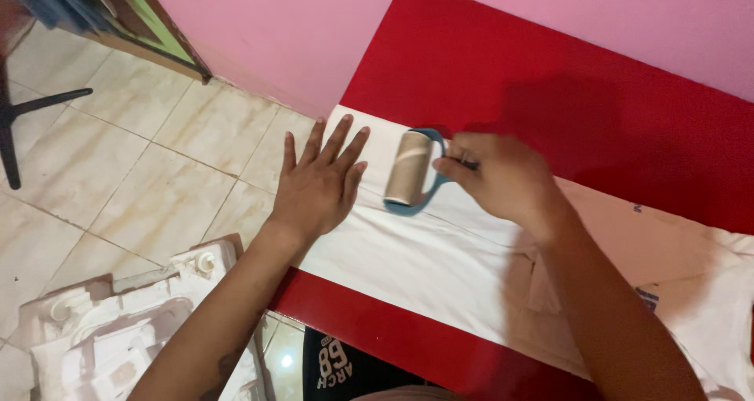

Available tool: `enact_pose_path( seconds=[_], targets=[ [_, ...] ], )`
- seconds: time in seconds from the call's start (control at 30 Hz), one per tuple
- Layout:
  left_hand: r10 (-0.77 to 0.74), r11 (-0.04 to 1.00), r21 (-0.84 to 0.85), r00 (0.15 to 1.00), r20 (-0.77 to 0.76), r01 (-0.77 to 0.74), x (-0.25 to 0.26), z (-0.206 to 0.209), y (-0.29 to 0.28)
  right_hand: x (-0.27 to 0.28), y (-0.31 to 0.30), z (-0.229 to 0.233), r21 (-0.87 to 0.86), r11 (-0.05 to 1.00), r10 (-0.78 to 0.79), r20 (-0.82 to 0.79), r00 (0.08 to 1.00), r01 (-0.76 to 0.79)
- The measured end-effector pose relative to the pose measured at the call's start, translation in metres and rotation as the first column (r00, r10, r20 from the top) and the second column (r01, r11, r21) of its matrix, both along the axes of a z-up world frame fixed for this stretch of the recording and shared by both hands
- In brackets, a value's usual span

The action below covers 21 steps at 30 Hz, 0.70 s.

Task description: The person smooths a white t-shirt on a red table, uses a lint roller to remove lint from the fabric, then folds the shirt in half and rolls it into a compact bundle. The shirt is handled one at a time and the final rolled bundle remains on the table.

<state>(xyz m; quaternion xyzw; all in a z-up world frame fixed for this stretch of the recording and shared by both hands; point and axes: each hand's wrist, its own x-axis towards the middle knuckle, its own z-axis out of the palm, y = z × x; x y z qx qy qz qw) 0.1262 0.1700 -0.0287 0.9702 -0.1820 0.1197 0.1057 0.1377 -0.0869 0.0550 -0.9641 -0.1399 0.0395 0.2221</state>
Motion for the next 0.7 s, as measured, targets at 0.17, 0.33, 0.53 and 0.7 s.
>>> enact_pose_path(
  seconds=[0.17,0.33,0.53,0.7],
  targets=[
    [-0.136,0.989,0.097,0.957,0.258,0.114,-0.012,0.017,-0.016,-0.035,-0.046,0.029,-0.273,0.926,-0.315,-0.181,0.932,0.260],
    [-0.459,0.871,-0.230,0.886,-0.071,0.433,-0.023,0.034,-0.039,-0.067,-0.033,0.016,-0.077,0.970,-0.240,-0.218,0.946,0.229],
    [-0.399,0.894,-0.222,0.917,-0.002,0.389,-0.027,0.029,-0.039,-0.076,-0.038,0.021,-0.391,0.890,-0.369,-0.315,0.874,0.234],
    [-0.284,0.943,-0.115,0.935,0.211,0.312,-0.034,0.022,-0.022,-0.080,-0.049,0.033,-0.546,0.810,-0.423,-0.289,0.859,0.215]
  ],
)
